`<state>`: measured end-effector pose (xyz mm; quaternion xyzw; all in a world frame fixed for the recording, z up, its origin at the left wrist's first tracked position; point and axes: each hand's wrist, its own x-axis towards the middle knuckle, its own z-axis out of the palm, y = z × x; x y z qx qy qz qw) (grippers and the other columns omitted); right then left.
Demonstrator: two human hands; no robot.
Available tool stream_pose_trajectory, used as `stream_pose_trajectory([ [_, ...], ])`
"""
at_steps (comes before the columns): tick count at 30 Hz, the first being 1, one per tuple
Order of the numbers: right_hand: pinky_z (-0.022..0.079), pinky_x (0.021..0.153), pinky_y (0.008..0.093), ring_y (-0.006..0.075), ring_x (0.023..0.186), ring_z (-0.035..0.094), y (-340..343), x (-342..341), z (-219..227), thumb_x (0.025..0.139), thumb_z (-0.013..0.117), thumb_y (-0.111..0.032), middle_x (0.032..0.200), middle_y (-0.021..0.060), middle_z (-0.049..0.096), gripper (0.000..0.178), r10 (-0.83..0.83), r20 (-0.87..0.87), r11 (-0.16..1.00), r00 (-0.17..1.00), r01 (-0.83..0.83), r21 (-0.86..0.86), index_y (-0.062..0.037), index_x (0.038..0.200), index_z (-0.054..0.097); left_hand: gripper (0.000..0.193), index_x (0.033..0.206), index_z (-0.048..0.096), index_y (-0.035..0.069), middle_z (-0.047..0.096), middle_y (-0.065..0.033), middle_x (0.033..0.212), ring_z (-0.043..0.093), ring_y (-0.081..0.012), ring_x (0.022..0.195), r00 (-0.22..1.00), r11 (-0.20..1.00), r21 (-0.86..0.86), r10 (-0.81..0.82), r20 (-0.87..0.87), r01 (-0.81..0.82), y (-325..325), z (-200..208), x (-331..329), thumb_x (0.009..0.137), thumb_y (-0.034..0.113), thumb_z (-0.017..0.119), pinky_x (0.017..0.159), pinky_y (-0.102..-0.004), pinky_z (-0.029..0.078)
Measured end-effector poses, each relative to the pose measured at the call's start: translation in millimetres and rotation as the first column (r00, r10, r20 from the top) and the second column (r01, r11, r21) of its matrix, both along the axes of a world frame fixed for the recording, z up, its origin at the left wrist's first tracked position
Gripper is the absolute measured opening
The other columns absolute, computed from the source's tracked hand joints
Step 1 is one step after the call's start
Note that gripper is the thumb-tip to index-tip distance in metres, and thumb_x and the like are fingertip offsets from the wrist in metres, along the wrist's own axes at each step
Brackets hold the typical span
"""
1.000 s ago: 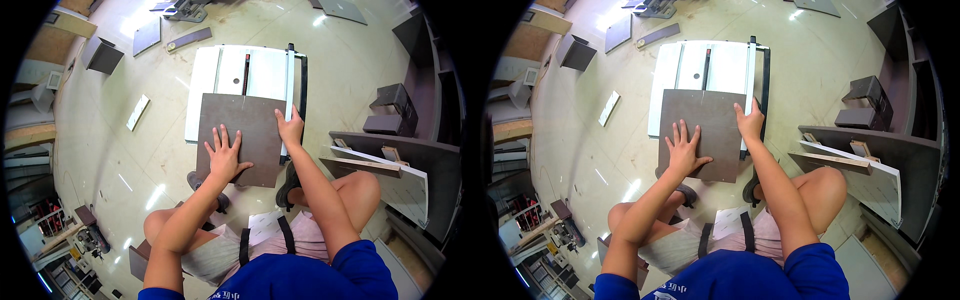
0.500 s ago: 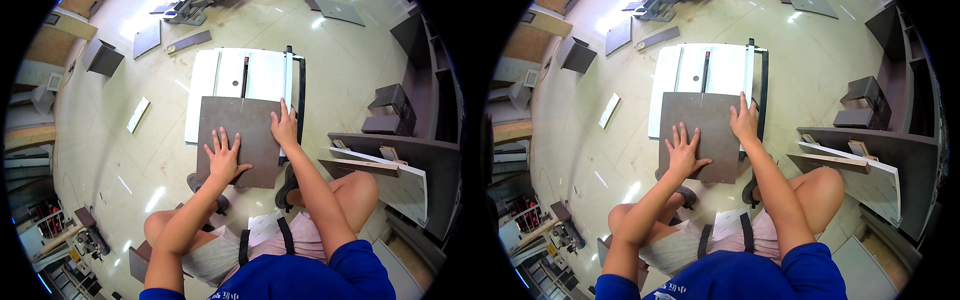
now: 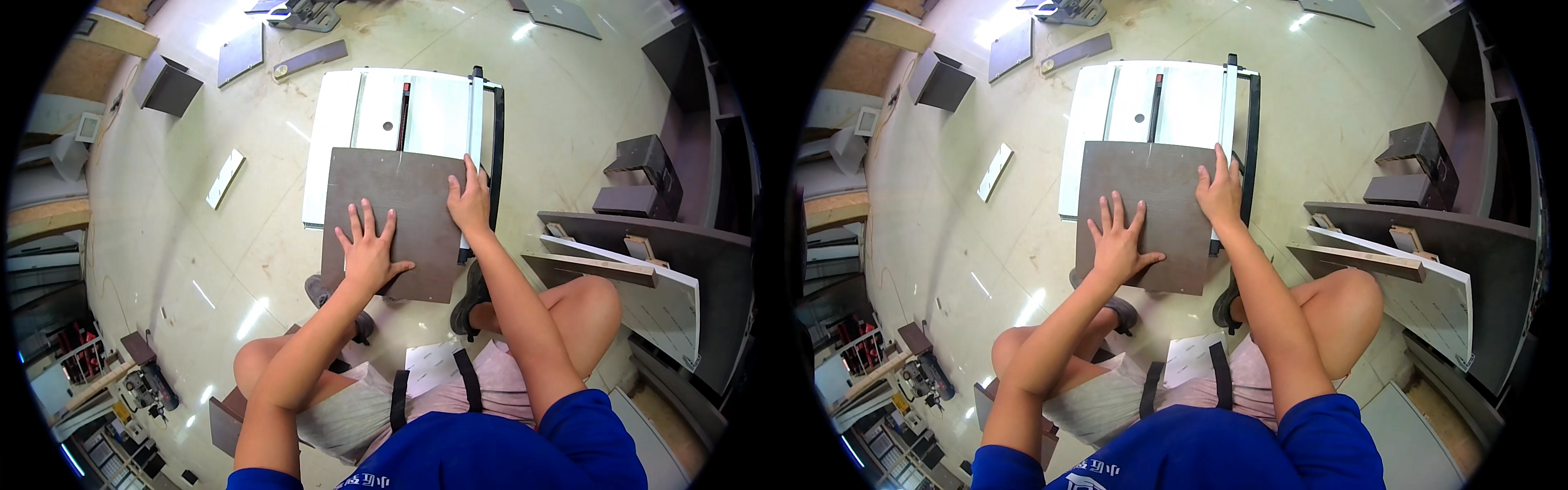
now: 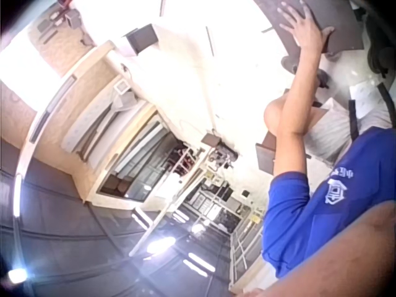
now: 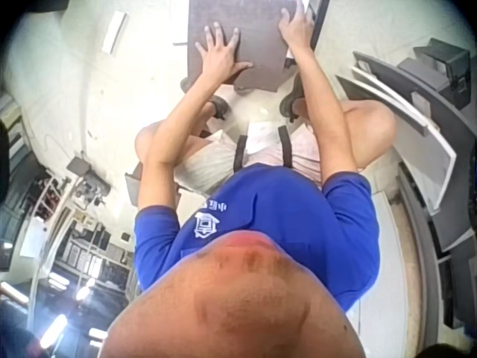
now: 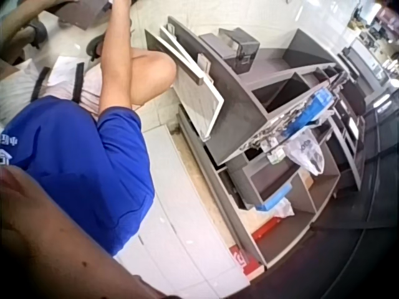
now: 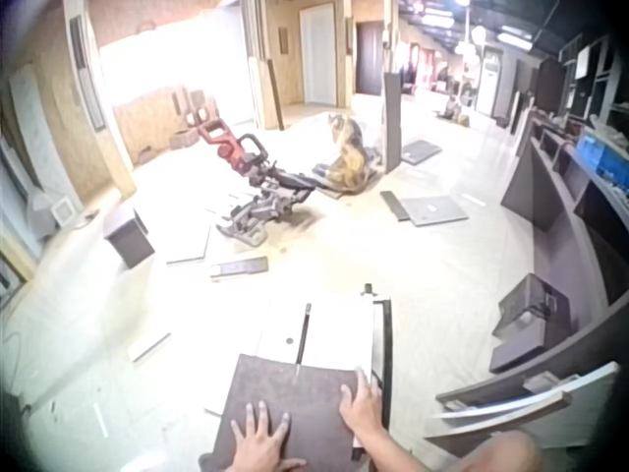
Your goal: The person handles brown wooden panels, aligns them, and uses a table saw to cut a panel. The person moves between standing and sitting positions while assembling parts on the floor.
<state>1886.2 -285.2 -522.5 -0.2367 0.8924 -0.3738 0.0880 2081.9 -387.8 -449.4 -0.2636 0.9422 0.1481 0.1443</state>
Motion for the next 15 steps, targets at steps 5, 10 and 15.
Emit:
stream_pose_trajectory([
  [5, 0.042, 0.098, 0.0470, 0.0480, 0.118, 0.049, 1.0, -1.7, -13.4, 0.087, 0.065, -0.027, 0.131, 0.0351, 0.047, 0.074, -0.070, 0.010, 0.995, 0.998, 0.070, -0.070, 0.0129, 0.138, 0.030, 0.108, 0.148, 0.034, 0.016, 0.011, -0.0291, 0.154, 0.008, -0.0518, 0.142, 1.000, 1.000, 0.005, 0.000, 0.001, 0.000, 0.2, 1.0, 0.1, 0.060, 0.058, 0.081, 0.099, -0.0755, 0.023],
  [10, 0.048, 0.091, 0.0445, 0.0448, 0.107, 0.059, 1.2, -3.5, -9.9, 0.079, 0.075, -0.038, 0.116, 0.0329, 0.058, 0.081, -0.084, 0.049, 0.990, 0.995, 0.089, -0.111, 0.0124, 0.132, 0.039, 0.108, 0.148, 0.034, 0.016, 0.011, -0.0293, 0.154, 0.008, -0.0523, 0.142, 1.000, 1.000, 0.017, 0.006, -0.014, -0.005, -1.0, -1.3, 0.9, 0.060, 0.057, 0.081, 0.099, -0.0761, 0.023],
  [15, 0.052, 0.085, 0.0416, 0.0411, 0.097, 0.065, -0.2, -4.1, -11.2, 0.079, 0.077, -0.033, 0.106, 0.0287, 0.064, 0.073, -0.092, 0.056, 0.982, 0.994, 0.100, -0.161, 0.0122, 0.127, 0.045, 0.108, 0.148, 0.034, 0.017, 0.011, -0.0295, 0.154, 0.009, -0.0523, 0.142, 1.000, 1.000, 0.000, 0.005, -0.011, -0.005, -1.8, -2.9, 3.6, 0.060, 0.059, 0.080, 0.098, -0.0763, 0.023],
])
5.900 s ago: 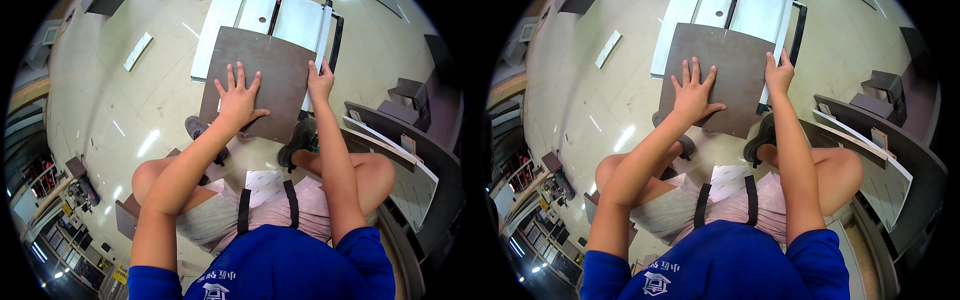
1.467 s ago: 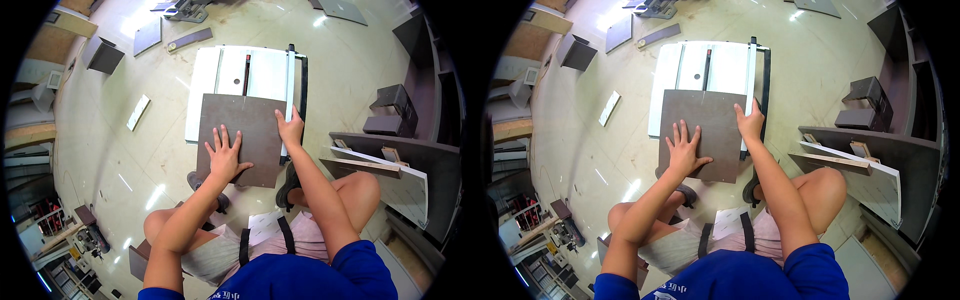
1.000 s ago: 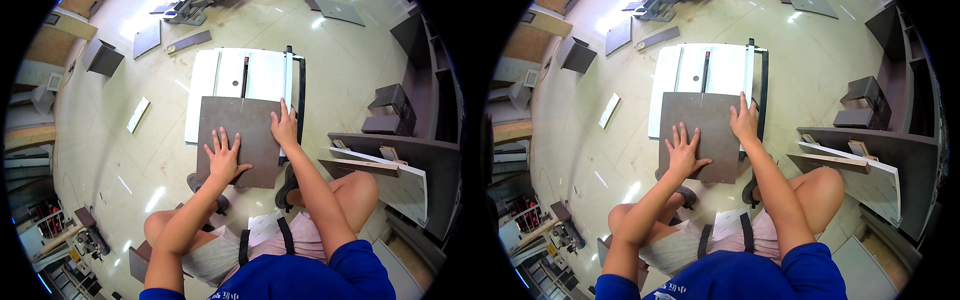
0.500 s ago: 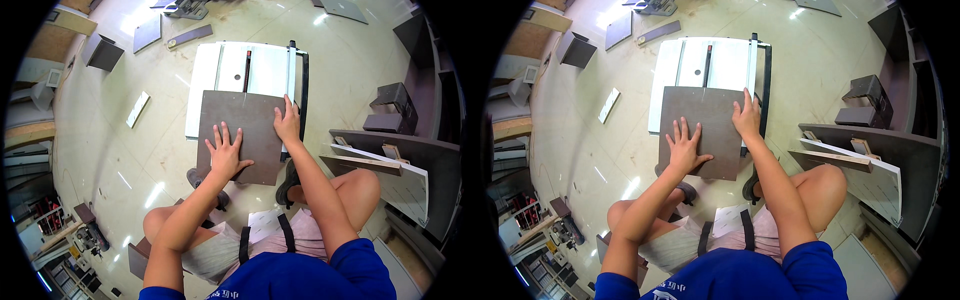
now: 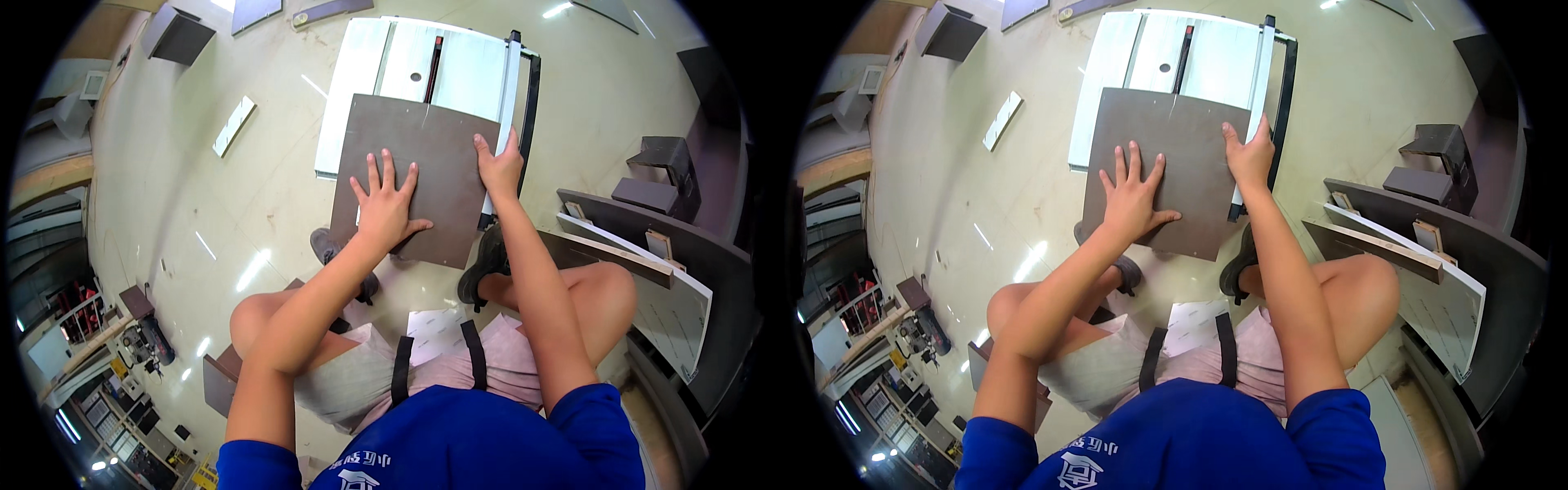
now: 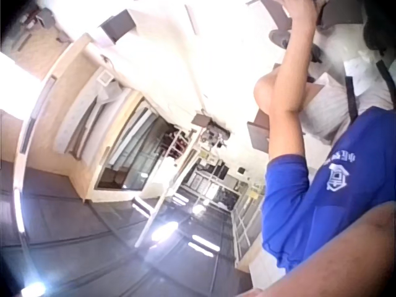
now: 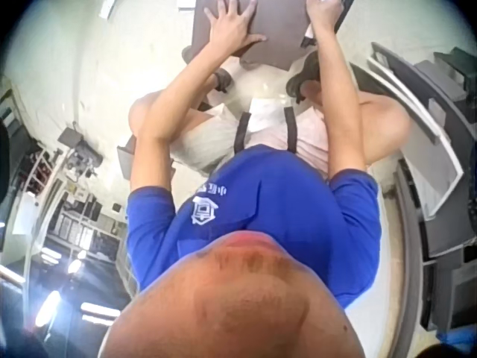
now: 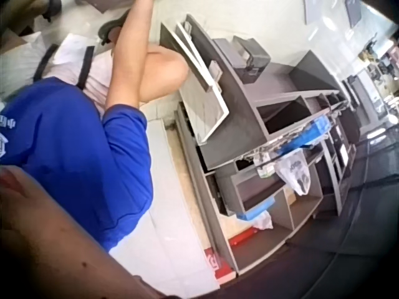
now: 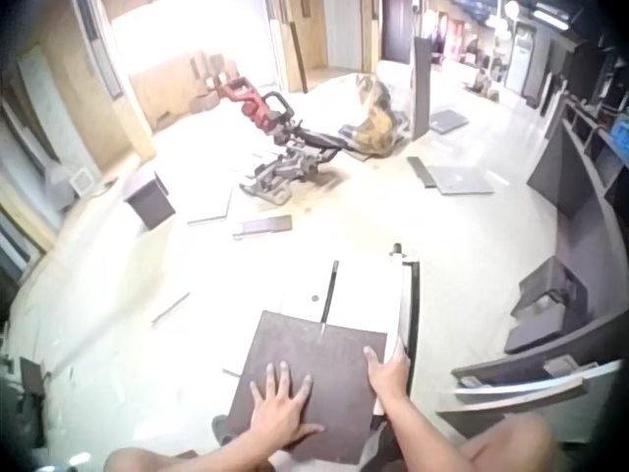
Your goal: The person handles brown wooden panels, aligns them, and uses a table saw to cut a panel. The person moves between standing and sitting positions while assembling parts on the floor.
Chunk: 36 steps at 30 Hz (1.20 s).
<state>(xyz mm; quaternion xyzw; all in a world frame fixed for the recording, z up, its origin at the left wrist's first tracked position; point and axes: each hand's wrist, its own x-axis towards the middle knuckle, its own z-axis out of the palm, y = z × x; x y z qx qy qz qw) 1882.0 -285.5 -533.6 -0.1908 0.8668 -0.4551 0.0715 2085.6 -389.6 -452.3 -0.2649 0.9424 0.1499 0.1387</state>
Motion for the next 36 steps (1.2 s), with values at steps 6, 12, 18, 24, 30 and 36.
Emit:
stream_pose_trajectory([
  [6, 0.052, 0.082, 0.0405, 0.0376, 0.093, 0.067, 1.4, 0.9, 11.6, 0.079, 0.076, -0.031, 0.101, 0.0241, 0.068, 0.060, -0.001, 0.029, 1.000, 1.000, 0.002, -0.026, 0.0057, 0.120, 0.051, 0.108, 0.148, 0.034, 0.018, 0.013, -0.0295, 0.154, 0.012, -0.0524, 0.141, 0.999, 0.999, -0.042, -0.026, -0.033, 0.024, 0.6, -7.9, 1.2, 0.060, 0.062, 0.079, 0.097, -0.0760, 0.025],
  [12, 0.052, 0.082, 0.0402, 0.0372, 0.093, 0.067, 0.6, 0.0, 10.0, 0.079, 0.077, -0.031, 0.101, 0.0233, 0.068, 0.057, 0.026, 0.029, 1.000, 0.999, -0.025, -0.015, 0.0043, 0.117, 0.053, 0.108, 0.149, 0.033, 0.019, 0.012, -0.0294, 0.154, 0.011, -0.0526, 0.141, 1.000, 0.999, -0.036, -0.019, -0.008, 0.019, 0.5, -8.3, 1.5, 0.061, 0.063, 0.078, 0.098, -0.0760, 0.024],
  [18, 0.052, 0.082, 0.0412, 0.0380, 0.094, 0.067, -0.6, -1.9, 10.7, 0.078, 0.077, -0.031, 0.101, 0.0246, 0.067, 0.058, 0.018, 0.043, 1.000, 0.999, -0.019, 0.023, 0.0057, 0.116, 0.052, 0.108, 0.149, 0.032, 0.018, 0.012, -0.0302, 0.154, 0.010, -0.0535, 0.141, 1.000, 0.999, -0.028, -0.024, 0.002, 0.024, 0.9, -6.8, 0.0, 0.062, 0.062, 0.078, 0.097, -0.0770, 0.024],
  [24, 0.051, 0.085, 0.0430, 0.0402, 0.099, 0.064, -1.9, -2.1, 6.1, 0.078, 0.076, -0.034, 0.106, 0.0273, 0.064, 0.067, 0.008, 0.053, 0.997, 0.999, -0.012, 0.076, 0.0072, 0.122, 0.047, 0.109, 0.149, 0.032, 0.018, 0.010, -0.0302, 0.154, 0.009, -0.0535, 0.141, 1.000, 0.999, -0.027, -0.025, 0.007, 0.025, 0.6, -6.5, -0.3, 0.062, 0.062, 0.078, 0.097, -0.0775, 0.023],
  [30, 0.046, 0.094, 0.0449, 0.0435, 0.111, 0.056, -5.1, 0.6, 4.9, 0.075, 0.076, -0.043, 0.122, 0.0324, 0.053, 0.091, 0.051, 0.024, 0.979, 0.998, -0.055, 0.198, 0.0114, 0.132, 0.032, 0.106, 0.149, 0.032, 0.018, 0.012, -0.0291, 0.154, 0.006, -0.0530, 0.142, 1.000, 1.000, -0.007, -0.007, 0.015, 0.007, 0.8, -7.1, 0.2, 0.064, 0.061, 0.077, 0.099, -0.0770, 0.021],
  [36, 0.049, 0.088, 0.0453, 0.0447, 0.104, 0.061, -6.3, -2.0, 6.6, 0.073, 0.077, -0.050, 0.112, 0.0325, 0.060, 0.085, 0.013, -0.008, 0.958, 1.000, -0.011, 0.288, 0.0092, 0.122, 0.039, 0.106, 0.149, 0.031, 0.018, 0.012, -0.0293, 0.154, 0.007, -0.0529, 0.142, 1.000, 1.000, 0.005, -0.009, 0.019, 0.009, 1.9, -3.7, -3.0, 0.064, 0.061, 0.078, 0.099, -0.0768, 0.021],
])
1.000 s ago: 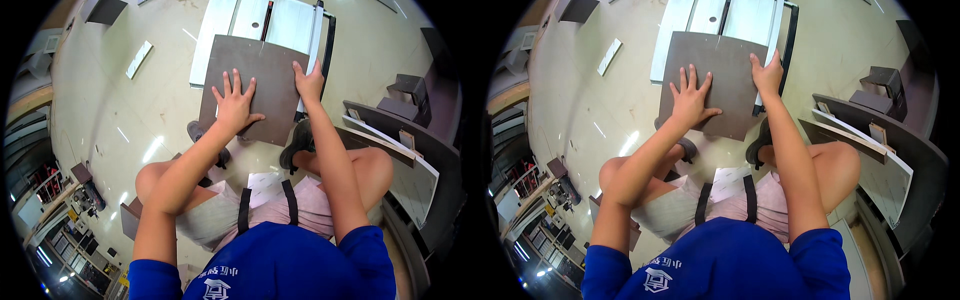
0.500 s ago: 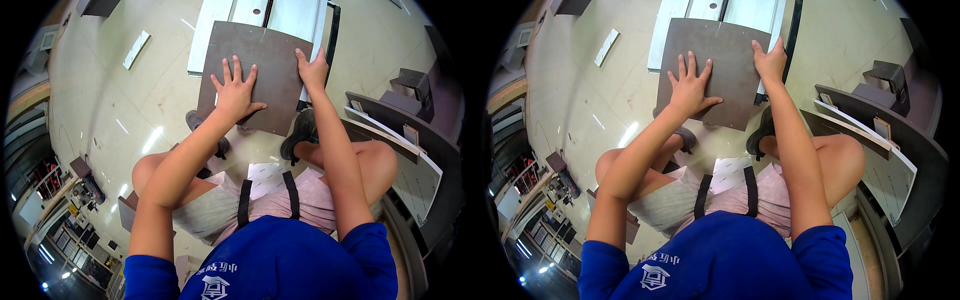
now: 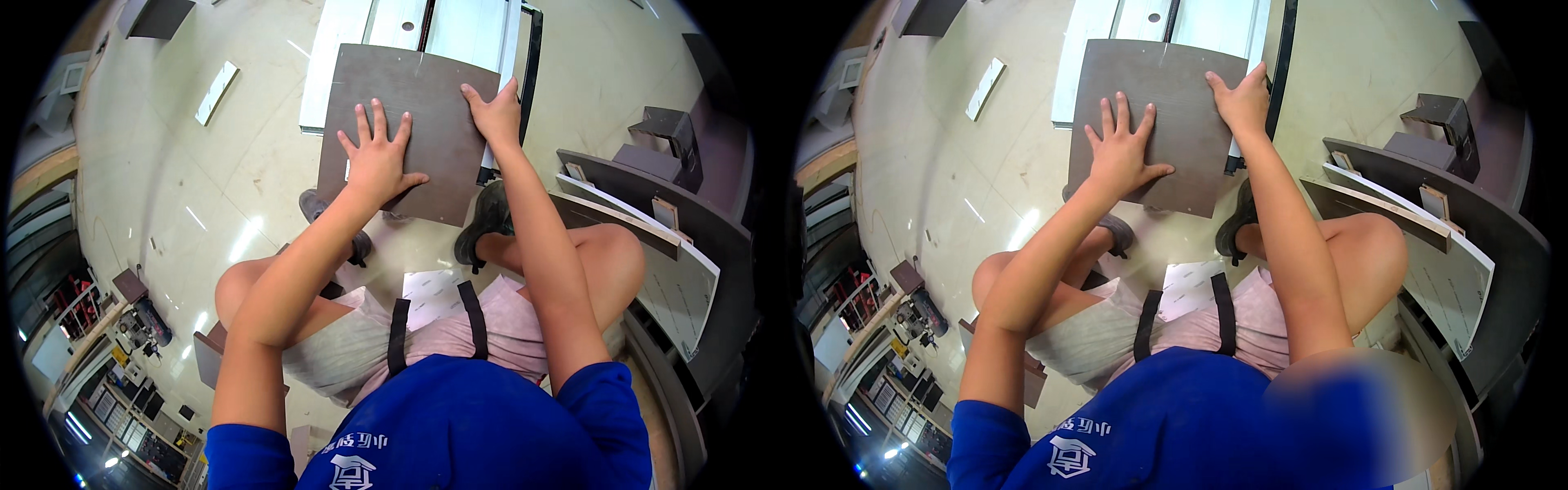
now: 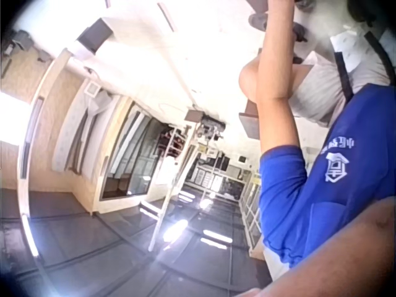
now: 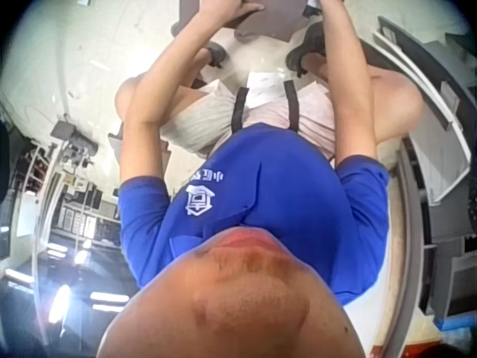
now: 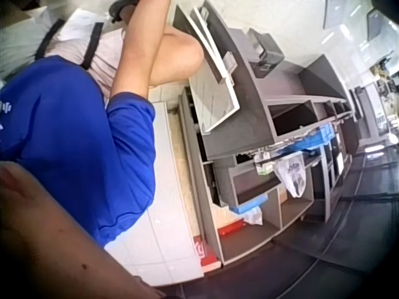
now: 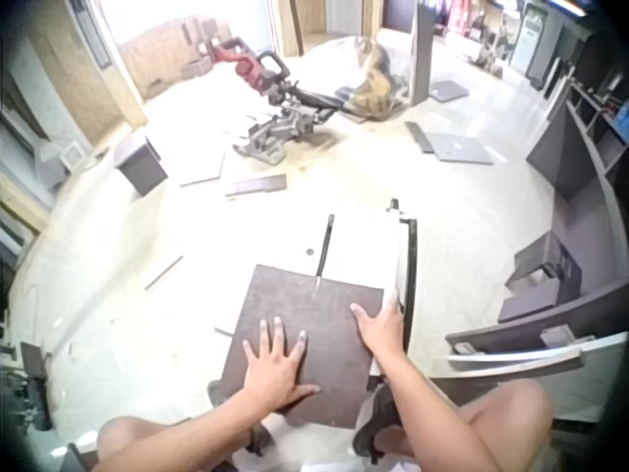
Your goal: The person handles brown wooden panels, aligns them, and uses a table saw to cut a panel. The person moves between standing and sitting positions while assembling parts on the floor.
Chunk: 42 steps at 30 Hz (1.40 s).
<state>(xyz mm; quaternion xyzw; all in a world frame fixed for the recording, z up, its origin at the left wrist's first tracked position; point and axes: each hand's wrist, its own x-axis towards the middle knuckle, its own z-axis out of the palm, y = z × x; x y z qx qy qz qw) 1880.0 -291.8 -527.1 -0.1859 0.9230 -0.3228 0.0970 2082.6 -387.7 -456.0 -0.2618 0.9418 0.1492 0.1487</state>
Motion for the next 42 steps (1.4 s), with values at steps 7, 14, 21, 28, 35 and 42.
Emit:
stream_pose_trajectory([
  [7, 0.049, 0.090, 0.0457, 0.0453, 0.105, 0.060, -2.6, 2.6, 2.6, 0.075, 0.077, -0.048, 0.112, 0.0330, 0.060, 0.084, -0.028, 0.017, 1.000, 0.999, 0.028, -0.014, 0.0095, 0.123, 0.038, 0.109, 0.149, 0.031, 0.017, 0.011, -0.0300, 0.154, 0.009, -0.0536, 0.141, 1.000, 1.000, -0.027, -0.013, -0.010, 0.013, -0.4, -2.0, 0.9, 0.061, 0.061, 0.079, 0.097, -0.0767, 0.024],
  [14, 0.045, 0.097, 0.0442, 0.0452, 0.115, 0.055, -4.0, 3.0, 11.4, 0.075, 0.078, -0.042, 0.126, 0.0351, 0.051, 0.098, -0.031, 0.136, 0.999, 0.990, 0.027, 0.028, 0.0135, 0.137, 0.026, 0.109, 0.149, 0.032, 0.017, 0.011, -0.0301, 0.154, 0.009, -0.0535, 0.141, 1.000, 1.000, -0.028, -0.009, -0.005, 0.009, 0.0, -2.2, 1.1, 0.061, 0.061, 0.079, 0.097, -0.0769, 0.024],
  [21, 0.046, 0.095, 0.0453, 0.0462, 0.112, 0.056, -3.1, 2.3, 11.1, 0.076, 0.077, -0.040, 0.123, 0.0349, 0.054, 0.092, -0.013, 0.124, 1.000, 0.992, 0.012, 0.007, 0.0133, 0.133, 0.030, 0.110, 0.149, 0.031, 0.017, 0.011, -0.0300, 0.154, 0.008, -0.0534, 0.141, 1.000, 1.000, -0.022, -0.006, -0.002, 0.006, -0.2, -2.3, 1.1, 0.061, 0.061, 0.079, 0.098, -0.0770, 0.023],
  [28, 0.046, 0.094, 0.0460, 0.0467, 0.110, 0.057, -3.8, 2.4, 11.7, 0.076, 0.077, -0.039, 0.121, 0.0346, 0.054, 0.086, -0.017, 0.119, 1.000, 0.993, 0.014, 0.020, 0.0123, 0.129, 0.032, 0.109, 0.149, 0.031, 0.017, 0.011, -0.0300, 0.154, 0.008, -0.0533, 0.141, 1.000, 1.000, -0.028, -0.009, 0.001, 0.009, 0.0, -1.0, 0.7, 0.061, 0.061, 0.079, 0.098, -0.0765, 0.023],
  [35, 0.046, 0.095, 0.0462, 0.0467, 0.112, 0.056, -3.1, 3.9, 11.7, 0.078, 0.076, -0.040, 0.123, 0.0348, 0.053, 0.089, -0.001, 0.096, 1.000, 0.995, 0.001, 0.002, 0.0128, 0.132, 0.029, 0.109, 0.149, 0.031, 0.017, 0.010, -0.0302, 0.154, 0.008, -0.0532, 0.141, 1.000, 1.000, -0.022, -0.009, 0.007, 0.009, 0.1, 0.6, 0.2, 0.062, 0.061, 0.079, 0.099, -0.0761, 0.023],
  [42, 0.045, 0.097, 0.0453, 0.0463, 0.115, 0.054, -4.4, 6.8, 16.3, 0.079, 0.075, -0.041, 0.127, 0.0353, 0.050, 0.091, -0.009, 0.113, 1.000, 0.994, 0.009, 0.007, 0.0137, 0.135, 0.028, 0.110, 0.149, 0.031, 0.016, 0.011, -0.0305, 0.154, 0.008, -0.0533, 0.141, 1.000, 1.000, -0.024, -0.008, 0.003, 0.008, -0.2, -0.2, 1.5, 0.061, 0.061, 0.079, 0.099, -0.0760, 0.023],
])
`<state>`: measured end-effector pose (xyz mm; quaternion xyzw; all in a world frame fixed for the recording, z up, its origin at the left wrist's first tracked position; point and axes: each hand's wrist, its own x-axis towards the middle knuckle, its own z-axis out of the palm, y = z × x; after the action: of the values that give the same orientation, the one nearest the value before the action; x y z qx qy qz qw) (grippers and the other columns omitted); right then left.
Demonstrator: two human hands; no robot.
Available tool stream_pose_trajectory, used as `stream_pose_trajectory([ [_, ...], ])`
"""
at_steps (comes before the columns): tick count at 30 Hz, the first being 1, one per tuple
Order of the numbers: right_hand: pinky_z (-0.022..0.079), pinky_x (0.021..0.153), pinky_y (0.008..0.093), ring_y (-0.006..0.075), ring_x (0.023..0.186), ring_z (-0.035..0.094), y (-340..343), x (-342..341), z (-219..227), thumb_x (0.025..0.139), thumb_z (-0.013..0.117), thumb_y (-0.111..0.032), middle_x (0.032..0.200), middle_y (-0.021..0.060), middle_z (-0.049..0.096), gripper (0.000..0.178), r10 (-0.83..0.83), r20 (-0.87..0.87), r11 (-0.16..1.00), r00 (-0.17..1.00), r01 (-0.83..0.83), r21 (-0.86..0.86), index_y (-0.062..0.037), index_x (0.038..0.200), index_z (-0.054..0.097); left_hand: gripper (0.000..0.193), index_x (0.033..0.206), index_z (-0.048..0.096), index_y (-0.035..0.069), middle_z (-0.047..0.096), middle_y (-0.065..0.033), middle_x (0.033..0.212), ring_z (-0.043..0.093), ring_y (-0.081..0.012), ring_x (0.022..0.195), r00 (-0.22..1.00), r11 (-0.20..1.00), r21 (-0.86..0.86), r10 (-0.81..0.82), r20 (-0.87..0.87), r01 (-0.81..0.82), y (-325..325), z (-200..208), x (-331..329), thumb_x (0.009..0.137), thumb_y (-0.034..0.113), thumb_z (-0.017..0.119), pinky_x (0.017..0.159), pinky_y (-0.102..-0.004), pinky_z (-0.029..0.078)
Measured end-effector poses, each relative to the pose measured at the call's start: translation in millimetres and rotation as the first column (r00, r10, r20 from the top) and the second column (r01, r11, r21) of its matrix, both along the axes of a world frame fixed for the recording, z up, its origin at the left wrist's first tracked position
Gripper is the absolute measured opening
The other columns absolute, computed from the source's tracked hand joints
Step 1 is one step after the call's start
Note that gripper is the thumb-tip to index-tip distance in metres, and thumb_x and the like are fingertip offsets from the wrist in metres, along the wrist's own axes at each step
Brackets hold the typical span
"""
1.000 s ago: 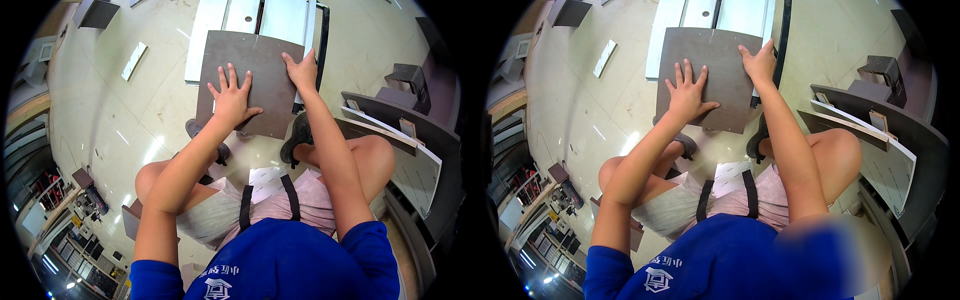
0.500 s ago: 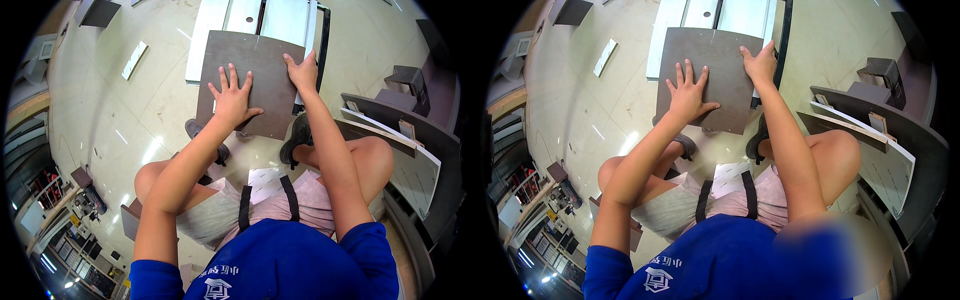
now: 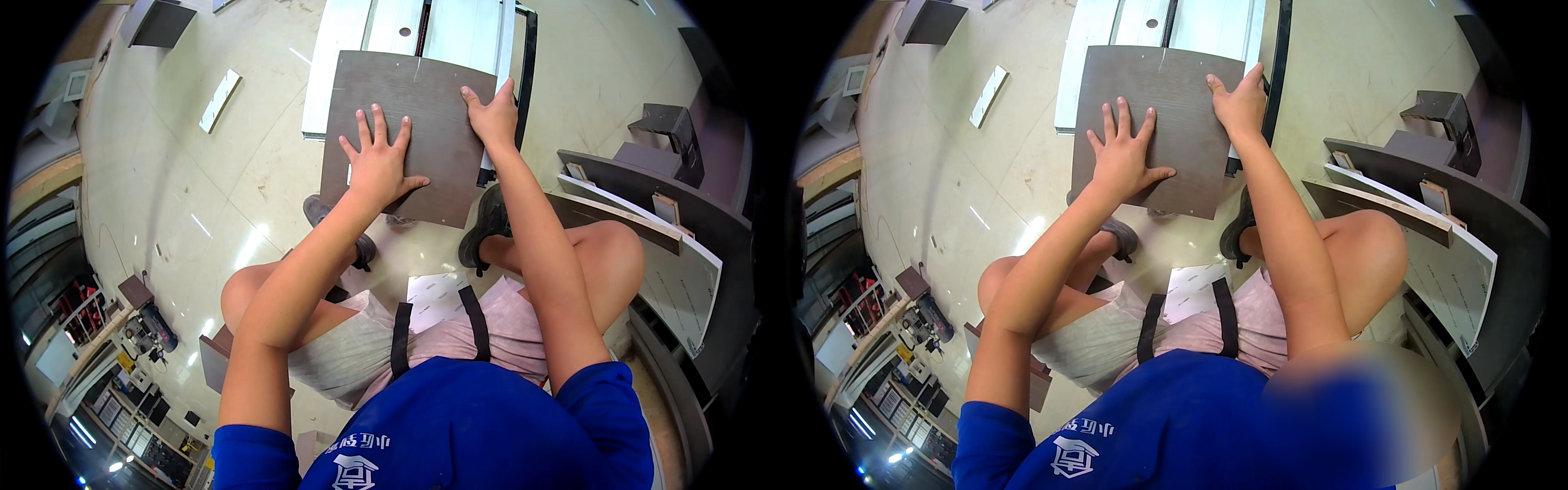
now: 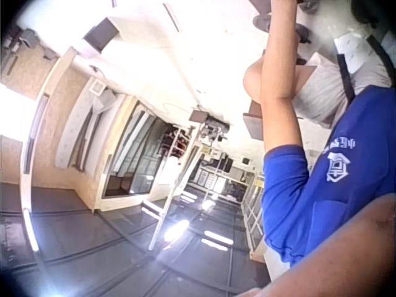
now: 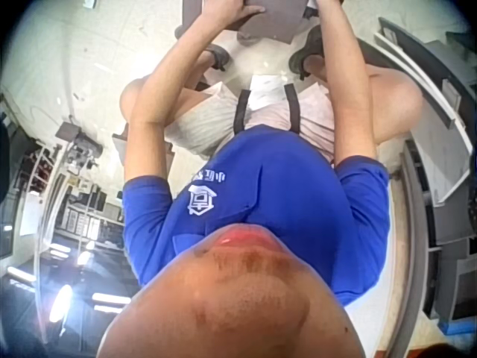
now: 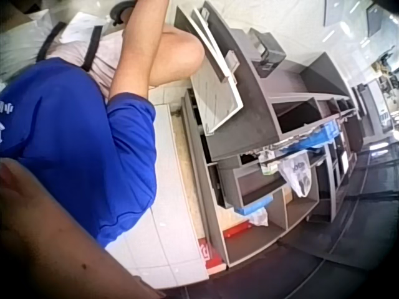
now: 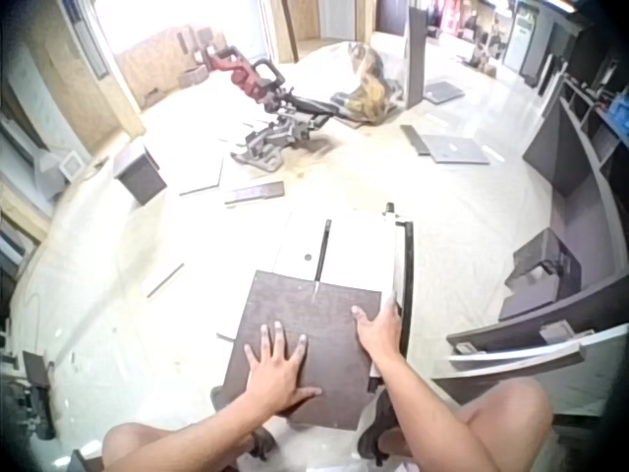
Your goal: The person handles brown wooden panels, aligns them, and uses a table saw to cut a panel. The person moves between standing and sitting positions while assembling parts on the floor.
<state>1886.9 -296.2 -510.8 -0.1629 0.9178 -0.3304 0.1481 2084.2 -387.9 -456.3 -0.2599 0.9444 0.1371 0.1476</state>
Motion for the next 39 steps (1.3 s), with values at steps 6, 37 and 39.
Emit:
stream_pose_trajectory([
  [6, 0.046, 0.093, 0.0461, 0.0464, 0.110, 0.057, 3.6, -3.6, -15.7, 0.079, 0.073, -0.047, 0.120, 0.0345, 0.054, 0.086, 0.008, -0.108, 1.000, 0.994, -0.008, -0.006, 0.0107, 0.128, 0.032, 0.110, 0.149, 0.030, 0.016, 0.011, -0.0294, 0.154, 0.008, -0.0525, 0.142, 1.000, 1.000, 0.009, 0.009, 0.000, -0.009, 0.9, 2.4, -2.9, 0.061, 0.059, 0.080, 0.099, -0.0755, 0.023],
  [37, 0.045, 0.099, 0.0435, 0.0435, 0.121, 0.050, -2.9, 2.4, 4.6, 0.070, 0.079, -0.054, 0.134, 0.0344, 0.043, 0.116, 0.028, -0.023, 0.993, 0.999, -0.025, 0.117, 0.0149, 0.141, 0.018, 0.111, 0.149, 0.032, 0.016, 0.012, -0.0290, 0.155, 0.008, -0.0520, 0.142, 1.000, 0.999, 0.025, 0.025, 0.002, -0.025, -0.3, 4.0, -3.0, 0.059, 0.058, 0.081, 0.100, -0.0755, 0.023],
  [39, 0.045, 0.099, 0.0435, 0.0434, 0.121, 0.050, -2.8, 2.5, 3.5, 0.070, 0.079, -0.054, 0.134, 0.0344, 0.043, 0.116, 0.029, -0.021, 0.993, 0.999, -0.027, 0.114, 0.0149, 0.141, 0.018, 0.111, 0.149, 0.032, 0.016, 0.011, -0.0290, 0.155, 0.008, -0.0519, 0.142, 1.000, 0.999, 0.020, 0.026, 0.006, -0.026, -0.2, 4.4, -2.9, 0.059, 0.058, 0.081, 0.100, -0.0753, 0.023],
])
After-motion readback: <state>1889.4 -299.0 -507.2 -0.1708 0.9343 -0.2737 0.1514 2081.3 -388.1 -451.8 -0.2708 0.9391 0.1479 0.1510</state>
